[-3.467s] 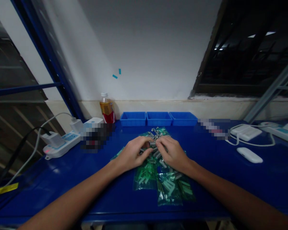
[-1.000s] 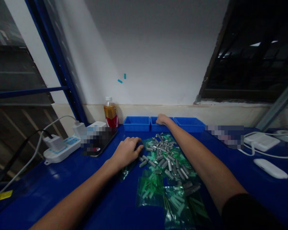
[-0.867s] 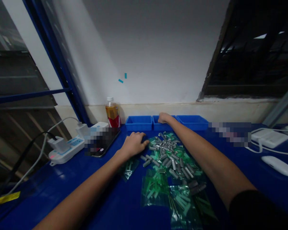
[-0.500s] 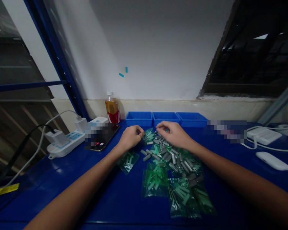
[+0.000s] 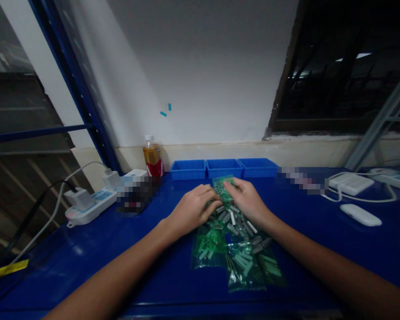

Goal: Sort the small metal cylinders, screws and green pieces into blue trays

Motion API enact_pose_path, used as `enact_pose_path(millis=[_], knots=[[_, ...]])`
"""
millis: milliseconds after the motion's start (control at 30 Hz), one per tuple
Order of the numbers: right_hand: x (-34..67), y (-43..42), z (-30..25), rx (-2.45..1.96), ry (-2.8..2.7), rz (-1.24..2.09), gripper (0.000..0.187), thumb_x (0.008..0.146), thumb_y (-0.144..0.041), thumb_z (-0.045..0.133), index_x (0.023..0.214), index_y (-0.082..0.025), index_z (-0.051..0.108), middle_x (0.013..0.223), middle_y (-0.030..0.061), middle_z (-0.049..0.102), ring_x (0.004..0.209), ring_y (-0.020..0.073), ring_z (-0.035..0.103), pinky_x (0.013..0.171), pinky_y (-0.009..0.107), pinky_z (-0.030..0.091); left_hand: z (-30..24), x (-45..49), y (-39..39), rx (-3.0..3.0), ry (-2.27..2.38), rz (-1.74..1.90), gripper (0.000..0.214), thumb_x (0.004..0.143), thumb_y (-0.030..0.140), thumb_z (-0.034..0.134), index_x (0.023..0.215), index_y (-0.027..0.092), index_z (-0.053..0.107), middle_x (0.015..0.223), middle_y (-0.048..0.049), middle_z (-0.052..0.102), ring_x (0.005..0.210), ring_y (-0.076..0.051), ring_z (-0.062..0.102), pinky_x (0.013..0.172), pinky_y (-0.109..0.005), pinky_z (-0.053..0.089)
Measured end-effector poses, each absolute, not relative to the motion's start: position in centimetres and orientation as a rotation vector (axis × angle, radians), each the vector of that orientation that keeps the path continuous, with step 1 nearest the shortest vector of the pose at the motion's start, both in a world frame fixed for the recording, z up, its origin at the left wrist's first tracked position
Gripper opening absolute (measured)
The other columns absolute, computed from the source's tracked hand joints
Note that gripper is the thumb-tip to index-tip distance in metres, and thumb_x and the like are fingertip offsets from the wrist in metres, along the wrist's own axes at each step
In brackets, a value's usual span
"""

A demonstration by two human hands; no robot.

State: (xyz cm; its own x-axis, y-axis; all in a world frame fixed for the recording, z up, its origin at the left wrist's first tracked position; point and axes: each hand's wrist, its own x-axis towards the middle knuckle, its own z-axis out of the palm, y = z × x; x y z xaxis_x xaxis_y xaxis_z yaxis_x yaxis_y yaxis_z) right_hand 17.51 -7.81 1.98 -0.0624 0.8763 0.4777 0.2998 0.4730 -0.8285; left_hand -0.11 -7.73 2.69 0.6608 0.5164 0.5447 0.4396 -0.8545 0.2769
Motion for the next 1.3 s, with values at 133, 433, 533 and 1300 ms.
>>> enact_pose_path(millis=[133, 433, 533, 1300], knots=[[17.5, -9.0, 2.0, -0.946, -1.936, 0.048, 0.024, 0.088, -0.025, 0.049, 0.1, -0.02, 0.069, 0.077, 0.0037, 0.047, 0.072, 0.0164, 0.048, 0.065, 0.03, 0.041, 3.0, 0.0, -7.3, 2.225, 0.981, 1.049, 0.044, 0.095, 0.042, 0.031, 0.082, 0.014, 0.062, 0.08, -0.0057, 0.063, 0.076, -0.017, 0.056, 0.07, -0.028, 0.043], [18.2, -8.0, 1.5, -0.874, -2.032, -0.06, 0.04, 0.077, -0.002, 0.045, 0.101, -0.024, 0.068, 0.103, 0.0086, 0.054, 0.1, 0.022, 0.048, 0.085, 0.039, 0.042, 1.9, -0.1, -6.2, 1.87, 1.083, 1.262, 0.033, 0.089, 0.04, 0.046, 0.079, 0.013, 0.062, 0.07, -0.0017, 0.06, 0.064, -0.014, 0.053, 0.057, -0.023, 0.039], [17.9, -7.7, 2.0, -1.03, -1.812, 0.279, 0.018, 0.083, -0.023, 0.052, 0.088, -0.019, 0.069, 0.092, 0.0076, 0.06, 0.093, 0.0213, 0.054, 0.085, 0.038, 0.042, 1.6, -0.5, -6.3, 2.173, 1.143, 1.401, 0.024, 0.09, 0.03, 0.047, 0.099, 0.016, 0.065, 0.089, -0.0051, 0.066, 0.079, -0.017, 0.057, 0.07, -0.027, 0.043], [18.0, -7.6, 1.3, -0.919, -1.934, -0.156, 0.027, 0.084, -0.018, 0.052, 0.109, -0.018, 0.061, 0.114, 0.013, 0.048, 0.103, 0.0227, 0.055, 0.086, 0.04, 0.05, 4.0, -1.6, -1.0, 1.331, 1.163, 1.203, 0.024, 0.069, 0.029, 0.072, 0.059, 0.012, 0.058, 0.05, 0.0021, 0.052, 0.046, -0.007, 0.043, 0.046, -0.019, 0.03]])
